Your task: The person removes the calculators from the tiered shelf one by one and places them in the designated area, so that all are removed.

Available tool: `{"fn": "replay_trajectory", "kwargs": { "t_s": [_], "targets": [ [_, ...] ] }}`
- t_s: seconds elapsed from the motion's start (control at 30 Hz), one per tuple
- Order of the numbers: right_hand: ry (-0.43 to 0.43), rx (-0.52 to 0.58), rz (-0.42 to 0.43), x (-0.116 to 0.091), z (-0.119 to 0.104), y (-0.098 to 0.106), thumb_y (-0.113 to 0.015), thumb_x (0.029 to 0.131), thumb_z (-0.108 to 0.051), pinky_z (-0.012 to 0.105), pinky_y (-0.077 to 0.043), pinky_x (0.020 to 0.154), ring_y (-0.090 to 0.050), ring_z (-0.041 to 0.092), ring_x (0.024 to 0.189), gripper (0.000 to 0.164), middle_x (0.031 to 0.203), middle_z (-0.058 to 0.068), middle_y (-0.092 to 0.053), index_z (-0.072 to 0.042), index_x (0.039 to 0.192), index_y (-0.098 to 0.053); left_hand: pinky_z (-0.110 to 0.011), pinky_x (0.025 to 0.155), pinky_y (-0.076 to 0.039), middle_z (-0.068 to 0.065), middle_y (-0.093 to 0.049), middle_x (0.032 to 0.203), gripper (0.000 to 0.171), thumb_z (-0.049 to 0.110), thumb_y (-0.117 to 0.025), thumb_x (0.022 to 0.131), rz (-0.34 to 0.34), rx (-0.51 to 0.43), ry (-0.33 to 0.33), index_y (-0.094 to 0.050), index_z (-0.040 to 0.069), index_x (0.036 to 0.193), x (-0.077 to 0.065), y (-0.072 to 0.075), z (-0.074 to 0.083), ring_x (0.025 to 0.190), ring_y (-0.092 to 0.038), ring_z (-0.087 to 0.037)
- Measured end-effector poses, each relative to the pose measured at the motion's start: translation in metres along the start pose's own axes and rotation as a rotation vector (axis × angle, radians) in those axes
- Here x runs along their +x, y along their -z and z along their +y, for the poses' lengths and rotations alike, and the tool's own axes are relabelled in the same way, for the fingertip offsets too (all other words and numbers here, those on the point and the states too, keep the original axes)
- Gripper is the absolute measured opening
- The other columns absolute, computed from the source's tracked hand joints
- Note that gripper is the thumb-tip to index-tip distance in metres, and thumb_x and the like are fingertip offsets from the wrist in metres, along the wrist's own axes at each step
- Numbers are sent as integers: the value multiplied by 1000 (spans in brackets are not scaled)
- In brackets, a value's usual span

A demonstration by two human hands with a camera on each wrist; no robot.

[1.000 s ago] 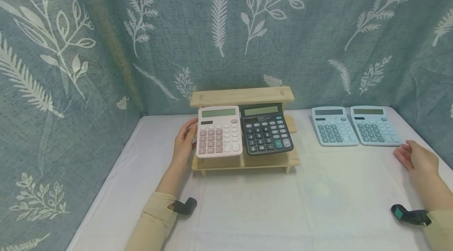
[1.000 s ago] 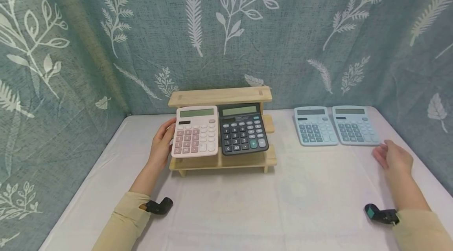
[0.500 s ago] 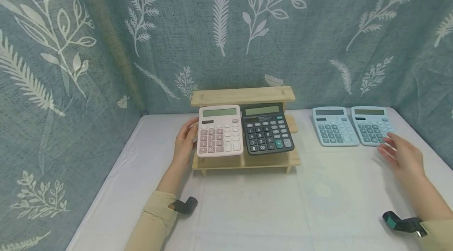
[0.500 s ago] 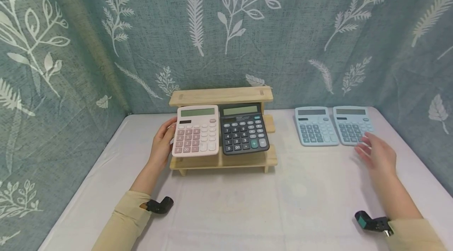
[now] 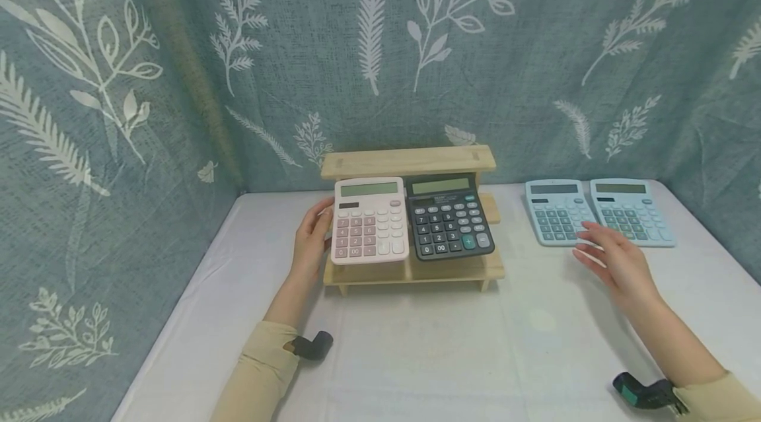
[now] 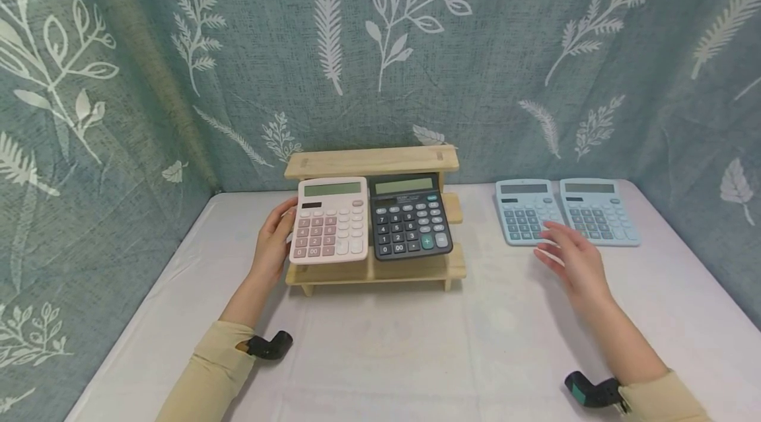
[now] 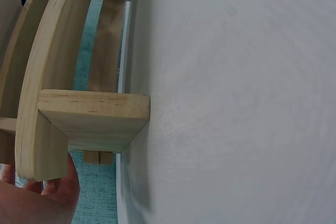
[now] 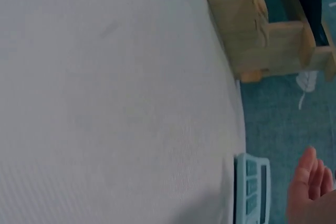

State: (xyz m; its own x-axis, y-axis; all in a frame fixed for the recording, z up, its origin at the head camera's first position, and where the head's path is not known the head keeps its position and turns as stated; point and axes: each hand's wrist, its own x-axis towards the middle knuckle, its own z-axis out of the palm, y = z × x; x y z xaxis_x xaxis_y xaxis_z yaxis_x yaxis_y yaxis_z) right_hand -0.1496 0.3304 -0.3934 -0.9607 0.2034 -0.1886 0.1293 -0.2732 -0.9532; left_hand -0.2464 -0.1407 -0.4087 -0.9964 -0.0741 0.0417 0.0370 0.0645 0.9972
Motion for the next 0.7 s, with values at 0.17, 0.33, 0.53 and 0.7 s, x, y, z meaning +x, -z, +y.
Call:
{"fn": "replay_trajectory", "kwargs": {
  "t_s": [0.17, 0.33, 0.53, 0.7],
  "targets": [
    [49, -66, -107, -5, 6, -21, -61, 97, -33, 21, -54, 80, -64, 5, 93, 27, 107, -6, -61, -18, 119, -56, -41, 95, -47, -2, -50, 139, 49, 46, -45, 102, 2, 0, 6, -45, 22, 144, 1, 0, 0, 122, -49, -19],
    [70, -132, -178, -8, 10, -39, -59, 99, -31, 22, -54, 81, -64, 7, 95, 33, 106, -5, -63, -12, 125, -56, -41, 95, -46, -1, -50, 140, 49, 47, -45, 102, 1, -2, 7, -45, 23, 144, 1, 0, -1, 122, -48, -18],
    [49, -245, -211, -13, 13, -57, -58, 99, -36, 22, -53, 83, -63, 10, 98, 45, 109, -4, -63, -8, 134, -50, -41, 95, -46, -1, -49, 141, 49, 46, -45, 102, 2, -5, 6, -45, 23, 144, 1, -1, 0, 123, -48, -19],
    [49, -303, -238, -15, 16, -68, -57, 99, -38, 23, -53, 85, -62, 11, 100, 56, 114, 1, -61, -2, 140, -44, -41, 95, -46, -1, -49, 141, 48, 46, -46, 102, 8, -2, 8, -46, 23, 144, 1, -1, -1, 122, -49, -18]
  ]
}}
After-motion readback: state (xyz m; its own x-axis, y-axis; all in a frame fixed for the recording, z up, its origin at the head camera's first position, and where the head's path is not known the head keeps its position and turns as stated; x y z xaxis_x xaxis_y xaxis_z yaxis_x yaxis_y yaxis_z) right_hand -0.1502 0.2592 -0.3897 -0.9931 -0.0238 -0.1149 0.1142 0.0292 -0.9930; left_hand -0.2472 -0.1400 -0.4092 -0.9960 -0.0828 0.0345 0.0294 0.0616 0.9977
